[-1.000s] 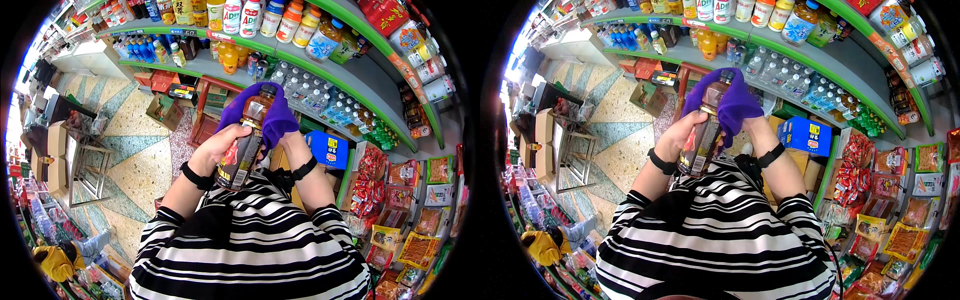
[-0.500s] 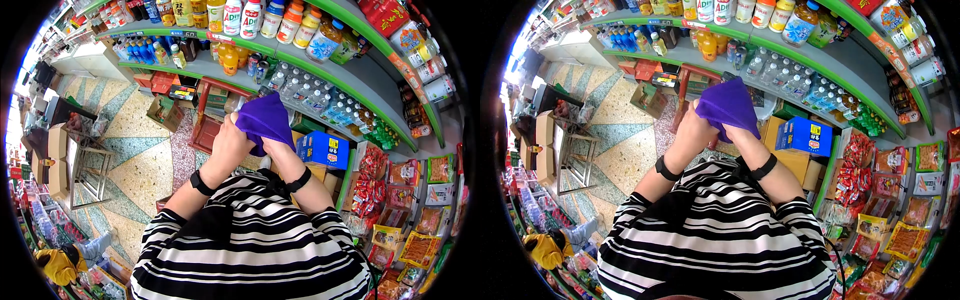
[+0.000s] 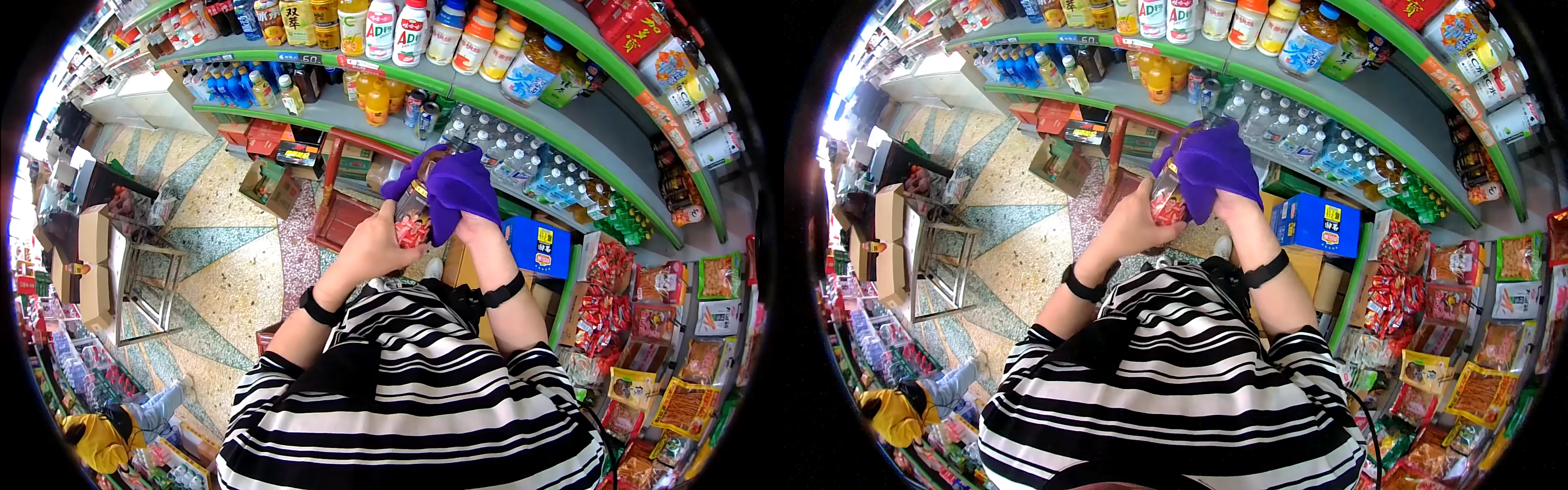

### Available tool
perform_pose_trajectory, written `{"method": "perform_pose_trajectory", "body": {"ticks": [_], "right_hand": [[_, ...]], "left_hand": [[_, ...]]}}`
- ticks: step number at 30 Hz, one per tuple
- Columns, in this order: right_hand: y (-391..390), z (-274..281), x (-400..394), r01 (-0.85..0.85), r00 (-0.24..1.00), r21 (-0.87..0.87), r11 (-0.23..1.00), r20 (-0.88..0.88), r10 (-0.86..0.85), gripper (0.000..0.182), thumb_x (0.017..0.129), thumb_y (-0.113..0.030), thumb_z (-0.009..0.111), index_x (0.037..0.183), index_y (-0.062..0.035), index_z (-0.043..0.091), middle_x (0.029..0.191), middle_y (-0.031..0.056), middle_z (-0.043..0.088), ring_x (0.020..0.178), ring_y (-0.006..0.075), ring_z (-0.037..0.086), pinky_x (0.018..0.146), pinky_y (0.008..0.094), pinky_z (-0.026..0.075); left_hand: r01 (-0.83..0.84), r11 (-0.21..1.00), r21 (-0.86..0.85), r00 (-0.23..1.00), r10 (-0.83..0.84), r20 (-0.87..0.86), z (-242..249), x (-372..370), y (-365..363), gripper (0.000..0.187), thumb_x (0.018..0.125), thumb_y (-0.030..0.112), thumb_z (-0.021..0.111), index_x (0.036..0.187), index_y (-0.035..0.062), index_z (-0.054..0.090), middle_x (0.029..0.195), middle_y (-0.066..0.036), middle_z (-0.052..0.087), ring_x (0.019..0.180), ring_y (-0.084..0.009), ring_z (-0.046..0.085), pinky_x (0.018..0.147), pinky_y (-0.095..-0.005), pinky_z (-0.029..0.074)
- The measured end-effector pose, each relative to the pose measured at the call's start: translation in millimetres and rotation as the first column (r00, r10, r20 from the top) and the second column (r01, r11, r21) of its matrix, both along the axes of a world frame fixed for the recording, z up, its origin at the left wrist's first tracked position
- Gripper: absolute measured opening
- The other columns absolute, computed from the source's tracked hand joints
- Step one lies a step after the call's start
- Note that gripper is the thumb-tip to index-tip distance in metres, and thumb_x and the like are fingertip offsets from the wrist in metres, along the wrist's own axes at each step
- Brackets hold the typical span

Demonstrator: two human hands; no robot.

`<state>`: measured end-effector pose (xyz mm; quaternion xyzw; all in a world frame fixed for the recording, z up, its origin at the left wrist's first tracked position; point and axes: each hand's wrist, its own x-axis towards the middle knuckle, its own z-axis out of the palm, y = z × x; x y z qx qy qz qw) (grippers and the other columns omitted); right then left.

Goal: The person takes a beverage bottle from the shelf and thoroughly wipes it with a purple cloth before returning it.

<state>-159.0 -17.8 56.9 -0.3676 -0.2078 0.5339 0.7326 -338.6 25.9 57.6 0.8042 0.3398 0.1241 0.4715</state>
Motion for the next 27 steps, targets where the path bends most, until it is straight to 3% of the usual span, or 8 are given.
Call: {"method": "perform_pose_trajectory", "body": {"ticks": [5,8,11,16,19,21,24,27], "right_hand": [[-3.3,-52.7,34.6,-0.124,0.965,0.164,0.979,-0.208,0.157,0.023,0.085,-0.018,0.060,0.105,-0.0066,0.059,0.094,0.0091,0.064,0.084,0.0217,0.064,0.077,0.0344,0.053],[1.0,-53.8,27.4,0.041,0.923,0.073,0.996,-0.384,-0.009,0.031,0.094,-0.030,0.045,0.110,-0.0064,0.057,0.098,0.0123,0.064,0.084,0.0254,0.065,0.076,0.0387,0.055],[1.1,-32.2,11.0,0.042,0.909,0.192,0.981,-0.415,0.043,0.039,0.097,-0.036,0.040,0.114,-0.0048,0.055,0.103,0.0135,0.064,0.088,0.0275,0.065,0.076,0.0408,0.055],[-4.0,-63.5,23.2,0.001,0.885,0.209,0.978,-0.455,0.097,0.039,0.096,-0.036,0.041,0.114,-0.0042,0.056,0.101,0.0138,0.063,0.083,0.0275,0.064,0.071,0.0399,0.056],[-4.4,-45.0,21.2,0.249,0.942,-0.144,0.958,-0.195,-0.274,0.038,0.095,-0.037,0.042,0.115,-0.0065,0.055,0.100,0.0121,0.063,0.083,0.0267,0.064,0.070,0.0388,0.055],[-19.6,-47.2,26.8,0.169,0.979,0.068,0.983,-0.123,-0.160,0.024,0.092,-0.023,0.053,0.111,-0.0083,0.057,0.097,0.0086,0.063,0.082,0.0223,0.063,0.072,0.0347,0.054],[-43.8,-33.1,32.3,0.073,0.990,0.091,0.993,0.113,-0.083,0.020,0.089,-0.009,0.059,0.108,-0.0074,0.058,0.096,0.0068,0.062,0.086,0.0174,0.062,0.076,0.0316,0.053],[-42.9,-12.9,16.4,0.282,0.959,-0.143,0.949,0.033,-0.280,0.025,0.083,-0.010,0.065,0.107,-0.0082,0.057,0.094,0.0058,0.062,0.079,0.0181,0.063,0.071,0.0311,0.054]], "left_hand": [[0.298,0.722,-0.624,0.919,-0.039,0.392,-9.0,0.0,5.2,0.060,0.074,0.021,0.072,0.120,-0.0044,0.046,0.094,-0.007,0.059,0.092,-0.0103,0.053,0.082,-0.0246,0.044],[0.434,0.378,-0.818,0.882,0.006,0.471,-3.0,-0.1,3.9,0.058,0.075,0.029,0.067,0.119,-0.0031,0.047,0.090,-0.012,0.060,0.079,-0.0184,0.062,0.070,-0.0337,0.052],[0.510,-0.130,-0.850,0.858,0.149,0.492,-18.4,2.7,-9.8,0.069,0.071,0.044,0.062,0.120,-0.0024,0.047,0.090,-0.019,0.060,0.073,-0.0308,0.064,0.061,-0.0415,0.055],[0.664,-0.345,-0.663,0.744,0.220,0.631,-40.6,18.5,-26.3,0.076,0.073,0.054,0.056,0.125,-0.0008,0.044,0.098,-0.023,0.058,0.077,-0.0357,0.063,0.064,-0.0456,0.053],[0.625,-0.235,-0.744,0.780,0.162,0.604,-37.9,19.3,-23.9,0.082,0.074,0.060,0.054,0.126,-0.0022,0.043,0.102,-0.025,0.057,0.083,-0.0372,0.063,0.067,-0.0451,0.053],[0.531,-0.182,-0.827,0.847,0.112,0.520,-43.5,16.1,-12.3,0.085,0.079,0.059,0.055,0.130,-0.0060,0.038,0.114,-0.027,0.054,0.099,-0.0363,0.060,0.080,-0.0456,0.052],[0.239,0.736,-0.633,0.920,0.037,0.390,-36.6,14.6,-7.6,0.072,0.083,0.037,0.068,0.127,-0.0107,0.038,0.112,-0.021,0.058,0.102,-0.0263,0.060,0.081,-0.0372,0.050],[0.167,0.970,-0.179,0.978,-0.139,0.157,-8.4,25.8,-18.3,0.073,0.077,0.037,0.074,0.121,-0.0124,0.043,0.104,-0.017,0.061,0.097,-0.0208,0.059,0.084,-0.0310,0.046]]}}
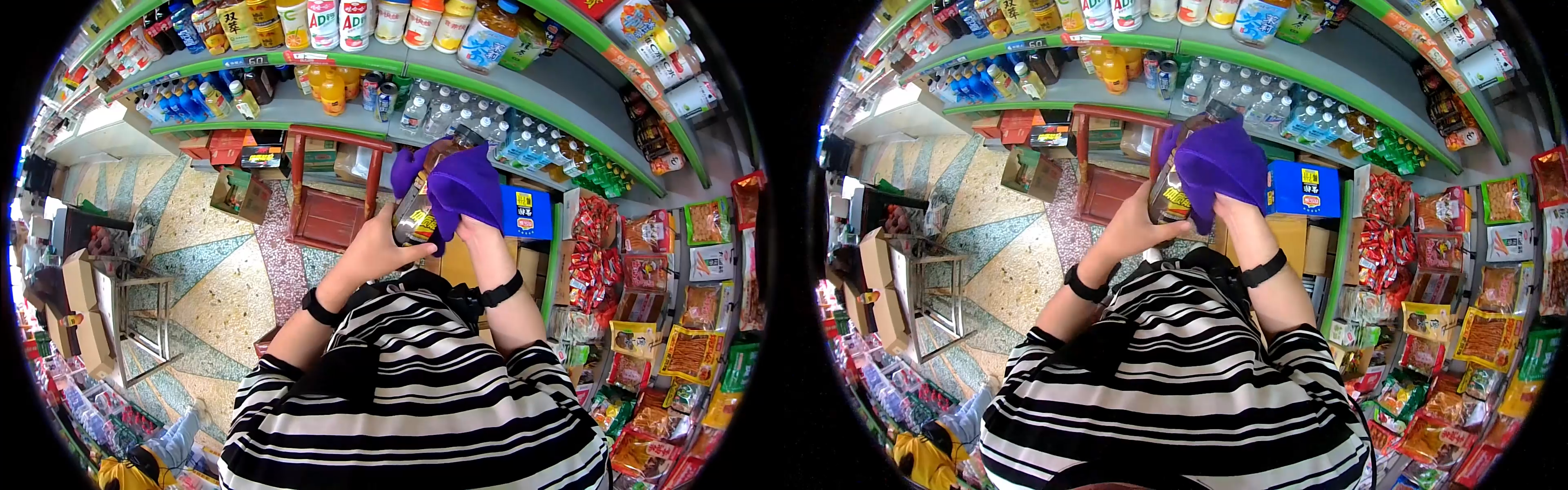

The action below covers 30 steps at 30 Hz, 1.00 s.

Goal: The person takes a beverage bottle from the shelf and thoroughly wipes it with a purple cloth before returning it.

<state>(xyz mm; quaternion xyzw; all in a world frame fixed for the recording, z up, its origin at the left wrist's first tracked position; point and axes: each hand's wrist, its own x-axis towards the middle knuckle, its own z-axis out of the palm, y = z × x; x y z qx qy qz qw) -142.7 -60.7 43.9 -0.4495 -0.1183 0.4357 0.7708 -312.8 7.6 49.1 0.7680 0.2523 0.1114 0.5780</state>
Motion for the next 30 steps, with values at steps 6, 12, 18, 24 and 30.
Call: {"method": "perform_pose_trajectory", "body": {"ticks": [6,12,18,24,30], "right_hand": [[-22.4,1.2,19.5,-0.088,0.993,0.050,0.995,-0.073,0.092,0.024,0.083,-0.012,0.065,0.106,-0.0082,0.057,0.093,0.0049,0.062,0.082,0.0177,0.062,0.072,0.0307,0.054],[-37.5,-40.5,45.1,0.069,0.981,0.289,0.955,-0.195,-0.012,0.025,0.087,-0.020,0.059,0.109,-0.0089,0.056,0.095,0.0054,0.062,0.083,0.0198,0.061,0.077,0.0344,0.052],[-79.3,-7.6,61.7,0.023,0.997,0.113,0.993,-0.073,-0.015,0.022,0.088,-0.015,0.061,0.108,-0.0063,0.059,0.095,0.0062,0.063,0.082,0.0185,0.063,0.075,0.0324,0.053],[-91.6,-18.2,73.0,0.095,0.946,0.066,0.993,0.305,-0.111,0.026,0.086,-0.013,0.064,0.111,-0.0051,0.058,0.098,0.0072,0.063,0.087,0.0175,0.063,0.076,0.0320,0.054],[-129.3,15.7,70.5,-0.025,0.951,0.206,0.978,-0.297,0.087,0.030,0.081,-0.007,0.067,0.109,-0.0086,0.058,0.094,0.0049,0.062,0.086,0.0162,0.062,0.074,0.0299,0.054]], "left_hand": [[0.210,0.790,-0.576,0.971,-0.101,0.216,-28.2,16.5,-10.8,0.063,0.079,0.031,0.073,0.119,-0.0096,0.048,0.098,-0.016,0.063,0.093,-0.0206,0.061,0.081,-0.0307,0.048],[0.400,0.192,-0.896,0.913,-0.173,0.370,-17.6,33.6,-33.5,0.069,0.080,0.052,0.061,0.120,-0.0027,0.048,0.098,-0.018,0.062,0.084,-0.0280,0.066,0.074,-0.0366,0.055],[0.248,0.332,-0.910,0.968,-0.068,0.240,-17.6,58.8,-58.8,0.060,0.087,0.042,0.060,0.122,-0.0058,0.046,0.104,-0.018,0.062,0.088,-0.0286,0.066,0.073,-0.0356,0.056],[0.097,0.994,0.050,0.991,-0.092,-0.098,-4.4,74.4,-90.6,0.057,0.080,0.029,0.072,0.115,-0.0082,0.047,0.102,-0.014,0.062,0.086,-0.0181,0.061,0.077,-0.0327,0.050],[0.191,0.727,-0.659,0.981,-0.137,0.134,-12.7,85.3,-110.8,0.054,0.083,0.028,0.068,0.119,-0.0057,0.046,0.103,-0.016,0.061,0.088,-0.0248,0.064,0.073,-0.0325,0.052]]}}
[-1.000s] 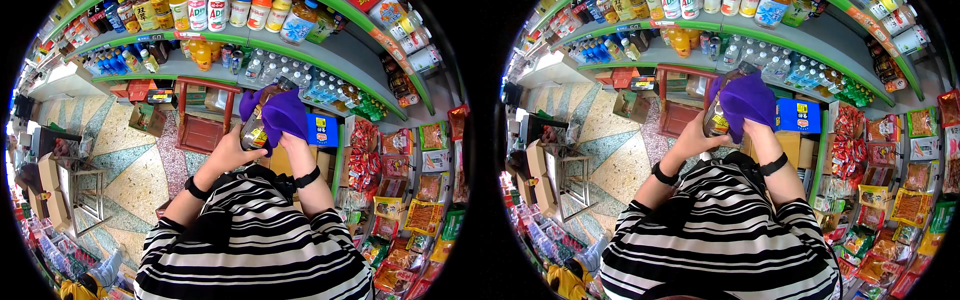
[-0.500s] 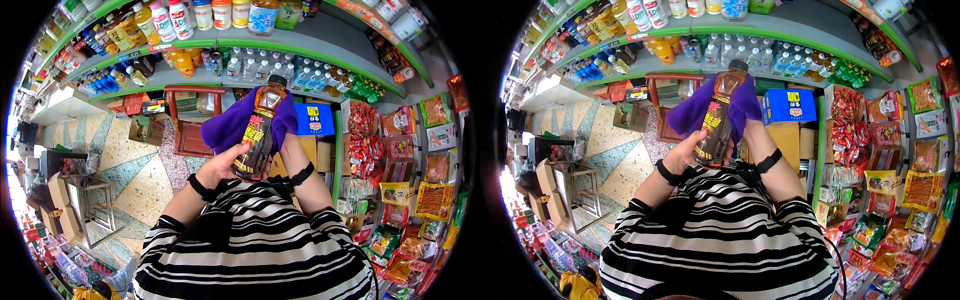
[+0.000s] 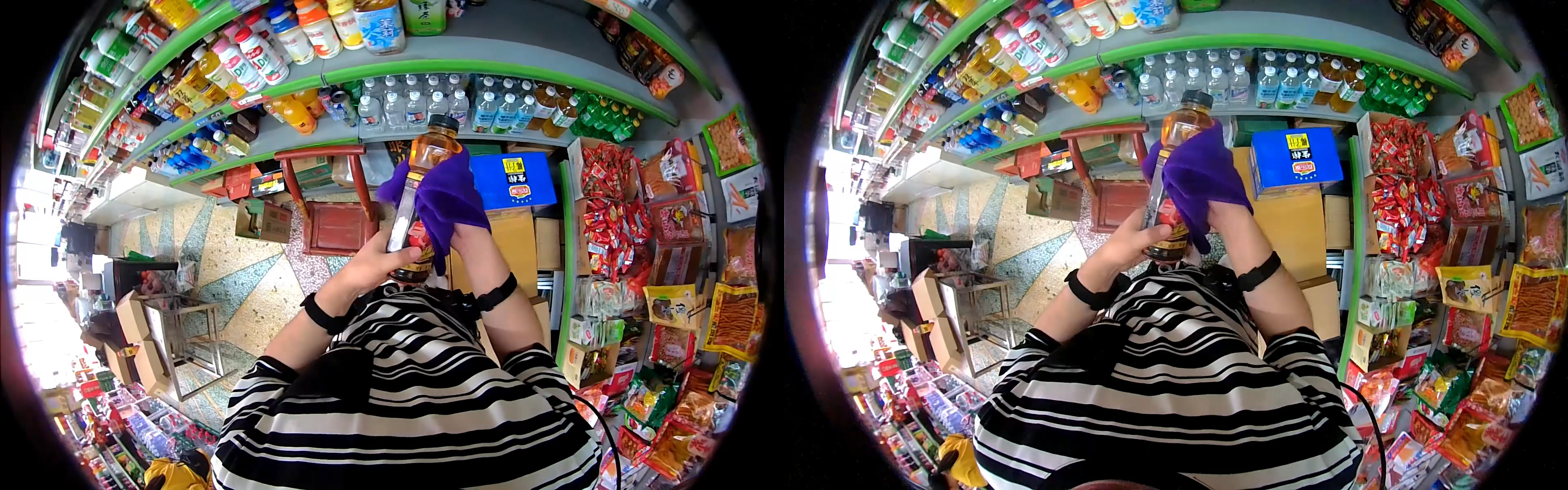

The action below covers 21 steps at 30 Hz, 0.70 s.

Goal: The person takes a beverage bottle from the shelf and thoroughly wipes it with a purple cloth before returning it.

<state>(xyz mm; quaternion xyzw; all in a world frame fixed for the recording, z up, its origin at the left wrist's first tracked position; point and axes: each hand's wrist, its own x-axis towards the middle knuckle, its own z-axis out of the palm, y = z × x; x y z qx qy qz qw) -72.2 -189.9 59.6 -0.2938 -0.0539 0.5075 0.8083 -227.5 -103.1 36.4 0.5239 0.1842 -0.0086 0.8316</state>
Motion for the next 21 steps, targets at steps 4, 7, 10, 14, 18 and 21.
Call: {"method": "perform_pose_trajectory", "body": {"ticks": [4,7,10,14,18,21], "right_hand": [[-21.1,-41.2,-3.5,0.061,0.998,-0.016,0.998,0.011,-0.061,0.022,0.084,-0.007,0.062,0.105,-0.0061,0.059,0.092,0.0063,0.063,0.081,0.0167,0.062,0.071,0.0287,0.053],[-29.9,-64.6,5.5,0.029,0.999,0.077,0.997,-0.016,-0.028,0.021,0.084,-0.005,0.061,0.104,-0.0070,0.060,0.093,0.0055,0.063,0.083,0.0156,0.062,0.072,0.0278,0.052],[-33.6,-63.8,4.8,0.081,0.995,0.032,0.996,-0.055,-0.079,0.025,0.081,-0.006,0.065,0.105,-0.0064,0.060,0.093,0.0052,0.063,0.082,0.0161,0.063,0.073,0.0287,0.053],[-34.1,-68.5,12.4,0.200,0.902,-0.153,0.968,0.414,-0.121,0.026,0.082,-0.011,0.067,0.106,-0.0054,0.060,0.095,0.0052,0.063,0.084,0.0153,0.063,0.075,0.0299,0.053],[-40.6,-65.2,7.3,0.322,0.764,-0.219,0.921,0.635,-0.116,0.030,0.081,-0.022,0.069,0.106,-0.0061,0.060,0.098,0.0051,0.064,0.087,0.0132,0.061,0.074,0.0297,0.050],[-34.0,-74.7,1.6,0.406,0.810,-0.339,0.849,0.564,-0.162,0.031,0.081,-0.025,0.070,0.103,-0.0064,0.061,0.098,0.0059,0.063,0.088,0.0122,0.061,0.070,0.0299,0.050]], "left_hand": [[0.131,0.920,-0.370,0.991,-0.127,0.035,7.1,0.0,-4.2,0.052,0.088,0.028,0.061,0.124,-0.0049,0.042,0.108,-0.020,0.060,0.093,-0.0291,0.065,0.072,-0.0363,0.055],[0.199,0.925,-0.322,0.978,-0.208,0.008,14.5,4.7,-14.9,0.054,0.089,0.033,0.060,0.123,-0.0060,0.044,0.109,-0.019,0.060,0.094,-0.0281,0.064,0.075,-0.0353,0.053],[0.129,0.934,0.333,0.982,-0.073,-0.176,8.3,10.7,-18.2,0.057,0.089,0.035,0.060,0.123,-0.0079,0.044,0.110,-0.018,0.060,0.094,-0.0262,0.064,0.078,-0.0337,0.051],[0.121,0.630,0.767,0.980,0.046,-0.192,14.2,17.9,-39.8,0.062,0.076,0.036,0.073,0.112,-0.0081,0.048,0.107,-0.025,0.060,0.099,-0.0316,0.062,0.079,-0.0362,0.049],[0.100,0.277,0.956,0.959,0.228,-0.167,7.5,27.1,-66.7,0.075,0.068,0.029,0.077,0.117,-0.0100,0.037,0.104,-0.032,0.053,0.096,-0.0441,0.058,0.080,-0.0434,0.049],[0.074,0.174,0.982,0.973,0.203,-0.109,2.4,30.8,-72.1,0.077,0.066,0.025,0.077,0.119,-0.0099,0.033,0.107,-0.032,0.050,0.098,-0.0461,0.055,0.082,-0.0456,0.048]]}}
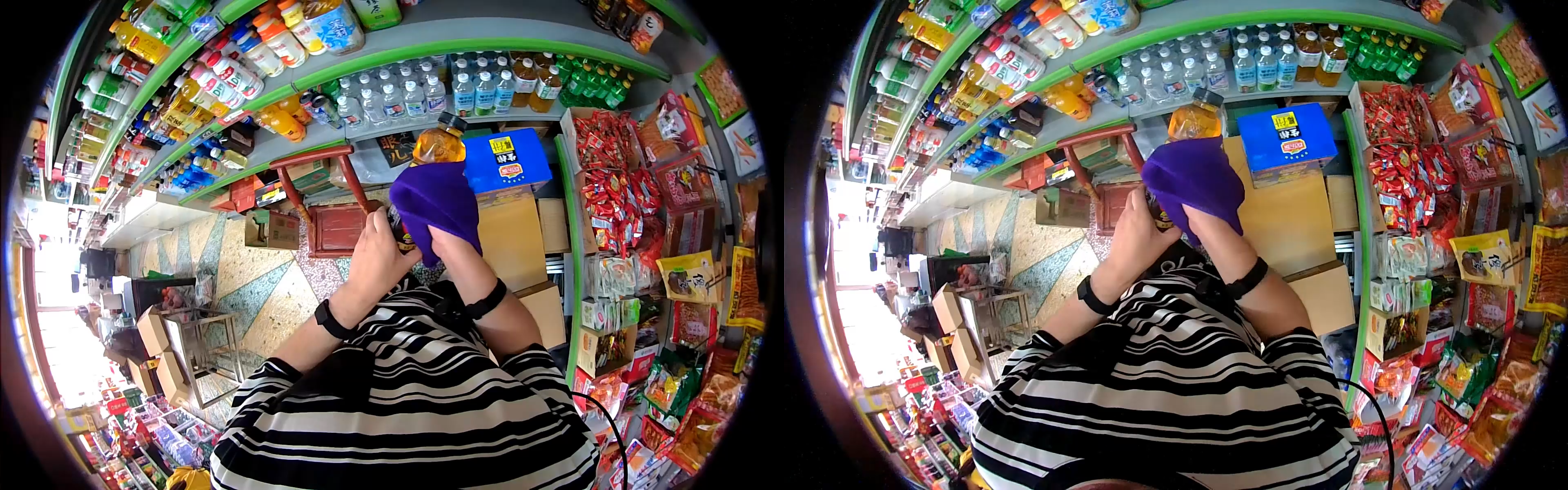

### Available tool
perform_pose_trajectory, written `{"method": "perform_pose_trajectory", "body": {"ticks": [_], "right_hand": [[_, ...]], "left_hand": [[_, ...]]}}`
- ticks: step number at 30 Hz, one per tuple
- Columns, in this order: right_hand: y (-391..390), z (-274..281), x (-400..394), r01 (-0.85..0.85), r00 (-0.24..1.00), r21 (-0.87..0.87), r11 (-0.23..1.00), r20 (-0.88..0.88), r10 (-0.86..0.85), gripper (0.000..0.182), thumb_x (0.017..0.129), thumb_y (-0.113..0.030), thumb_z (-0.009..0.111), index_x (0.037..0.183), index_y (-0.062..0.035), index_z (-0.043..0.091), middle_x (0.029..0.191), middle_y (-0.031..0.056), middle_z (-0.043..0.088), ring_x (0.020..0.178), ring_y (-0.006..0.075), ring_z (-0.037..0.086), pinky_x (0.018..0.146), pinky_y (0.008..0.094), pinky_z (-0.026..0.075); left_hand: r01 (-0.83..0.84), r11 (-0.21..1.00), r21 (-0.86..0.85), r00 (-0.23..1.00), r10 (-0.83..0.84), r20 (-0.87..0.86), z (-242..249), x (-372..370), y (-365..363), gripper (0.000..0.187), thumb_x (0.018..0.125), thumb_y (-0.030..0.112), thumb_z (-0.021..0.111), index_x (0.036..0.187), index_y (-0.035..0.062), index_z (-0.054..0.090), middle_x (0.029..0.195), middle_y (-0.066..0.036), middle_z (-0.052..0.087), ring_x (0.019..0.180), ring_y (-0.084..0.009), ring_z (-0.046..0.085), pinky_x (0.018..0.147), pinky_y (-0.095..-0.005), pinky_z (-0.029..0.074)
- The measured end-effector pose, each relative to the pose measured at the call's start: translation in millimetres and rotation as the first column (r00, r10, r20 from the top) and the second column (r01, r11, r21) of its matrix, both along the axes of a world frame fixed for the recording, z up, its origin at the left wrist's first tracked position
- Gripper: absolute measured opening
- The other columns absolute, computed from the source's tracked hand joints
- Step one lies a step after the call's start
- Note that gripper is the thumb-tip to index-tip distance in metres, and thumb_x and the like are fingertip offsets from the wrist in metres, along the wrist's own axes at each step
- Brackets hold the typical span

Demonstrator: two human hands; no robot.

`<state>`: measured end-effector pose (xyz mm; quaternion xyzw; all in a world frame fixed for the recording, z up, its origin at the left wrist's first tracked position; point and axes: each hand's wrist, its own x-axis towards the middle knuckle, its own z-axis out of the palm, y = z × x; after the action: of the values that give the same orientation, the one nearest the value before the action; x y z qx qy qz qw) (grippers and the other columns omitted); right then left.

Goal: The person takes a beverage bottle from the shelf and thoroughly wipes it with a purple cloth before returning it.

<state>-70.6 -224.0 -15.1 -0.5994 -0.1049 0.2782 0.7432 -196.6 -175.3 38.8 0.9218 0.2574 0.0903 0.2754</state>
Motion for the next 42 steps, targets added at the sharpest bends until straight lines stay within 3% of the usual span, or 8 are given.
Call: {"method": "perform_pose_trajectory", "body": {"ticks": [10,13,19,24,27,37,40,42], "right_hand": [[-44.7,14.8,9.3,-0.075,0.823,0.687,0.722,-0.366,0.434,0.028,0.079,-0.009,0.069,0.105,-0.0046,0.060,0.098,0.0051,0.062,0.087,0.0153,0.061,0.076,0.0290,0.052],[-46.2,-4.0,19.9,-0.036,0.840,0.545,0.837,-0.437,0.320,0.027,0.078,-0.007,0.069,0.104,-0.0039,0.060,0.098,0.0053,0.062,0.087,0.0153,0.061,0.077,0.0298,0.052],[-60.3,7.9,39.5,-0.218,0.976,0.094,0.971,0.021,0.217,0.024,0.082,-0.013,0.066,0.104,-0.0067,0.058,0.099,0.0041,0.060,0.093,0.0141,0.059,0.081,0.0297,0.048],[-51.3,30.8,46.5,-0.037,0.588,-0.782,0.622,0.486,0.646,0.041,0.075,-0.026,0.071,0.108,-0.0069,0.056,0.101,0.0105,0.059,0.095,0.0213,0.058,0.084,0.0341,0.045],[-38.9,-13.2,39.7,-0.270,0.706,-0.292,0.918,0.588,0.394,0.038,0.075,-0.024,0.071,0.106,-0.0070,0.058,0.098,0.0097,0.062,0.092,0.0237,0.060,0.081,0.0353,0.046],[-26.1,-39.8,33.2,-0.513,0.817,0.300,0.804,-0.118,0.565,0.029,0.080,-0.012,0.066,0.107,-0.0046,0.059,0.097,-0.0003,0.061,0.086,0.0089,0.054,0.077,0.0271,0.047],[-24.8,-27.3,35.3,-0.618,0.713,-0.222,0.755,0.247,0.656,0.029,0.083,-0.012,0.060,0.110,-0.0019,0.055,0.094,0.0018,0.061,0.083,0.0110,0.057,0.073,0.0278,0.048],[-30.2,-3.0,33.0,-0.374,0.229,-0.701,0.607,0.565,0.793,0.030,0.083,-0.012,0.054,0.110,0.0030,0.053,0.086,0.0100,0.063,0.074,0.0196,0.061,0.068,0.0308,0.050]], "left_hand": [[0.071,0.668,-0.741,0.987,-0.153,-0.043,16.6,9.0,18.5,0.064,0.077,0.031,0.074,0.116,-0.0081,0.042,0.095,-0.010,0.059,0.083,-0.0131,0.057,0.068,-0.0283,0.049],[0.176,0.448,-0.877,0.984,-0.105,0.144,13.6,17.9,13.6,0.060,0.080,0.029,0.072,0.117,-0.0081,0.042,0.097,-0.010,0.058,0.081,-0.0147,0.058,0.066,-0.0285,0.049],[0.262,0.894,-0.363,0.965,-0.249,0.084,24.0,43.7,52.3,0.041,0.082,0.036,0.068,0.094,-0.0028,0.062,0.074,-0.015,0.065,0.069,-0.0183,0.063,0.067,-0.0322,0.049],[0.221,0.888,-0.404,0.917,-0.047,0.397,28.4,70.7,54.2,0.054,0.078,0.026,0.076,0.114,-0.0033,0.050,0.092,-0.014,0.064,0.080,-0.0162,0.062,0.072,-0.0291,0.051],[0.185,0.823,-0.537,0.936,0.018,0.350,26.1,79.9,46.1,0.054,0.075,0.022,0.078,0.112,-0.0036,0.047,0.102,-0.013,0.061,0.088,-0.0152,0.061,0.075,-0.0257,0.050],[0.320,0.593,-0.739,0.878,0.108,0.466,28.2,72.0,52.4,0.047,0.076,0.011,0.074,0.114,0.0004,0.048,0.104,-0.008,0.061,0.094,-0.0150,0.060,0.085,-0.0295,0.048],[0.354,0.492,-0.795,0.824,0.238,0.514,22.6,69.2,65.3,0.040,0.078,0.010,0.070,0.112,0.0010,0.050,0.104,-0.008,0.062,0.095,-0.0168,0.060,0.085,-0.0312,0.048],[0.367,0.437,-0.821,0.796,0.310,0.520,28.2,67.2,71.5,0.037,0.081,0.010,0.068,0.112,0.0014,0.050,0.103,-0.009,0.062,0.094,-0.0184,0.061,0.084,-0.0330,0.049]]}}
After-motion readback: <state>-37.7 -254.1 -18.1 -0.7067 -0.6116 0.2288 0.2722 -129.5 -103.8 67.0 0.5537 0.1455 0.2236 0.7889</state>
